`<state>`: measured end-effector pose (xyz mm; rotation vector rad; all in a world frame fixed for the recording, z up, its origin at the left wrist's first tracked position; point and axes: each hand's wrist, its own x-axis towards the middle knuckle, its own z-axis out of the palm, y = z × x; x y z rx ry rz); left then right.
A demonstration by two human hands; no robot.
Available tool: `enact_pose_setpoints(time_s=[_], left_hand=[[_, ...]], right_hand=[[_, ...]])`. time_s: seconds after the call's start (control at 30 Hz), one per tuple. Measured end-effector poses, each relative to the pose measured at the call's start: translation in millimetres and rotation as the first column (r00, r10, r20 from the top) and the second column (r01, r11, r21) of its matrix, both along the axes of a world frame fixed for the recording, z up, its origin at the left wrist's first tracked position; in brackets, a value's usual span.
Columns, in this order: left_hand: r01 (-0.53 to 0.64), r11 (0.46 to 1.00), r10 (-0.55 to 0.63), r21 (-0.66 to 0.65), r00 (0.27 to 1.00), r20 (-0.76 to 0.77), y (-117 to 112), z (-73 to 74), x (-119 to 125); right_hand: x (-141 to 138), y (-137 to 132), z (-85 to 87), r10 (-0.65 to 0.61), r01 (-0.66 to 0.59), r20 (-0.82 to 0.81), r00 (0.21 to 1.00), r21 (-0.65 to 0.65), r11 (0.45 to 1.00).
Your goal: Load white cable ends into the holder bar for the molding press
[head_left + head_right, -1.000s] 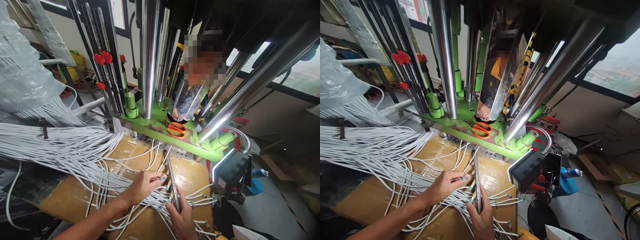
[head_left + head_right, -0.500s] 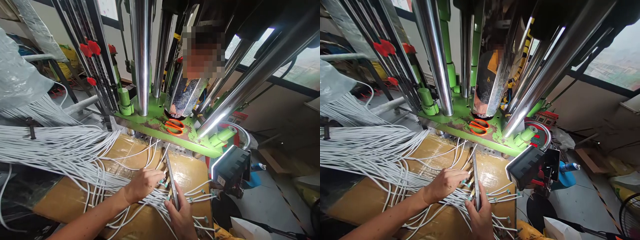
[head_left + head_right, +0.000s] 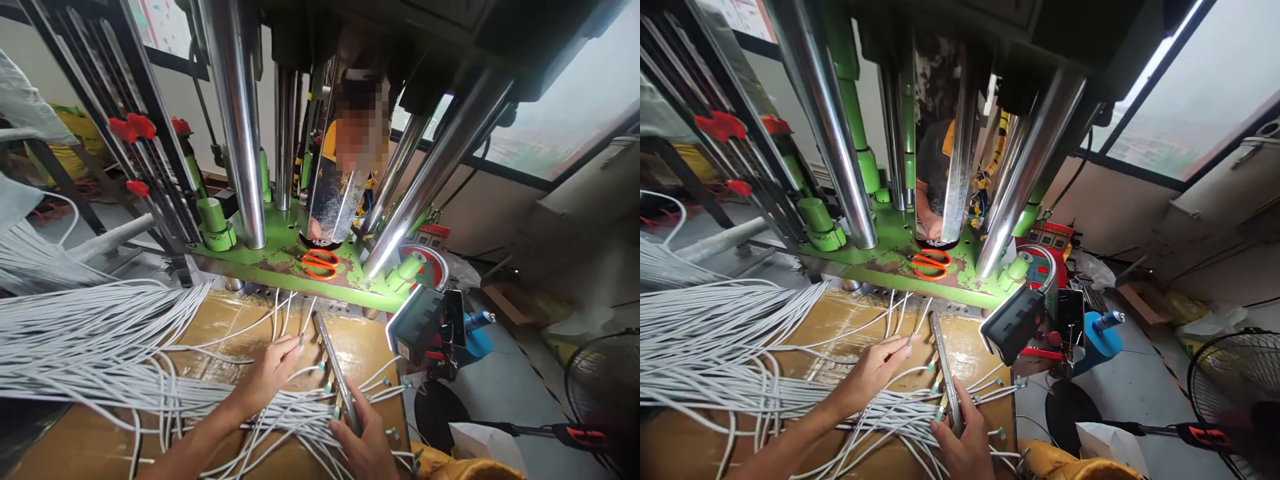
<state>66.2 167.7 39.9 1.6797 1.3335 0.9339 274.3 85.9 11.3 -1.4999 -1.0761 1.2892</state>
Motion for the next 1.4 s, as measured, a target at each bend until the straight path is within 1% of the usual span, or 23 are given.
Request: enact_pose_setpoints(time_s=[0.07,0.13,0.17,0.27,0.3,0.4,0.43,0.5,0.57,0.67,0.8,0.87,0.93,1.0,1.07,1.13,1.17,1.23,1.3,1.33,1.4], left_hand=[[-0.086,0.995,0.085,-0.054,0.996,-0.034,1,-2.0,-4],[-0.135,0.987,0.131,-0.082,0.990,-0.053,3,-3.6,-7],[-0.126,0.990,0.123,-0.059,0.991,-0.044,4,-4.1,-8],[-0.053,0.997,0.054,0.047,0.998,-0.012,5,-6.1,-8],[-0.054,0.997,0.055,0.051,0.998,-0.007,5,-7.3,-7],[-0.089,0.996,0.090,-0.012,0.996,0.007,5,-11.3,-2],[-0.070,0.997,0.070,-0.020,0.998,-0.006,5,-12.4,-1],[0.030,1.000,-0.029,0.007,0.997,-0.078,7,-13.9,1],[0.138,0.988,-0.126,0.066,0.978,-0.165,9,-15.0,2],[0.232,0.960,-0.194,0.158,0.955,-0.224,14,-17.2,1],[0.301,0.920,-0.227,0.251,0.931,-0.286,18,-21.7,0],[0.315,0.904,-0.228,0.288,0.927,-0.299,18,-24.7,2],[0.296,0.903,-0.208,0.311,0.936,-0.285,18,-27.6,5],[0.260,0.918,-0.183,0.299,0.948,-0.262,20,-28.1,8],[0.242,0.934,-0.171,0.263,0.949,-0.264,23,-23.0,9],[0.258,0.937,-0.182,0.235,0.936,-0.301,29,-11.4,10],[0.289,0.932,-0.208,0.219,0.921,-0.328,32,-3.8,9],[0.386,0.908,-0.303,0.161,0.872,-0.384,38,11.2,8],[0.471,0.878,-0.395,0.082,0.812,-0.430,42,21.5,9],[0.491,0.869,-0.418,0.058,0.792,-0.445,42,23.6,9],[0.499,0.864,-0.419,0.057,0.779,-0.465,42,22.0,10]], right_hand=[[3,-4,-5.0,-0.018,0.018,-0.026,1.000,0.006,1.000],[4,-5,-7.3,-0.028,0.027,-0.037,0.999,-0.005,1.000],[4,-5,-7.5,-0.026,0.025,-0.034,0.999,-0.013,1.000],[2,-4,-6.8,-0.003,0.002,-0.016,1.000,-0.041,0.999],[1,-4,-6.5,0.000,0.000,-0.008,1.000,-0.047,0.999],[1,-3,-5.3,-0.007,0.008,0.006,1.000,-0.068,0.998],[1,-3,-4.8,-0.007,0.008,0.006,1.000,-0.069,0.998],[1,-3,-3.6,-0.002,0.002,0.004,1.000,-0.071,0.998],[0,-3,-2.7,-0.002,0.002,0.005,1.000,-0.073,0.997],[-1,-4,-3.8,-0.008,0.008,0.003,1.000,-0.090,0.996],[0,-4,-10.9,0.008,-0.009,-0.004,1.000,-0.090,0.996],[2,-4,-14.8,0.030,-0.029,0.014,0.999,-0.075,0.997],[3,-3,-17.0,0.046,-0.043,0.048,0.998,-0.056,0.997],[4,-2,-16.4,0.053,-0.049,0.094,0.994,-0.044,0.998],[3,0,-13.1,0.060,-0.056,0.126,0.990,-0.037,0.998],[3,1,-8.4,0.061,-0.057,0.126,0.990,-0.036,0.998],[3,2,-6.2,0.057,-0.054,0.119,0.991,-0.031,0.998],[3,3,-2.6,0.044,-0.043,0.115,0.992,-0.013,0.999],[5,4,-0.1,0.050,-0.053,0.136,0.989,0.018,0.998],[7,5,1.1,0.065,-0.071,0.157,0.986,0.036,0.997],[11,8,4.7,0.113,-0.135,0.219,0.969,0.084,0.987]])
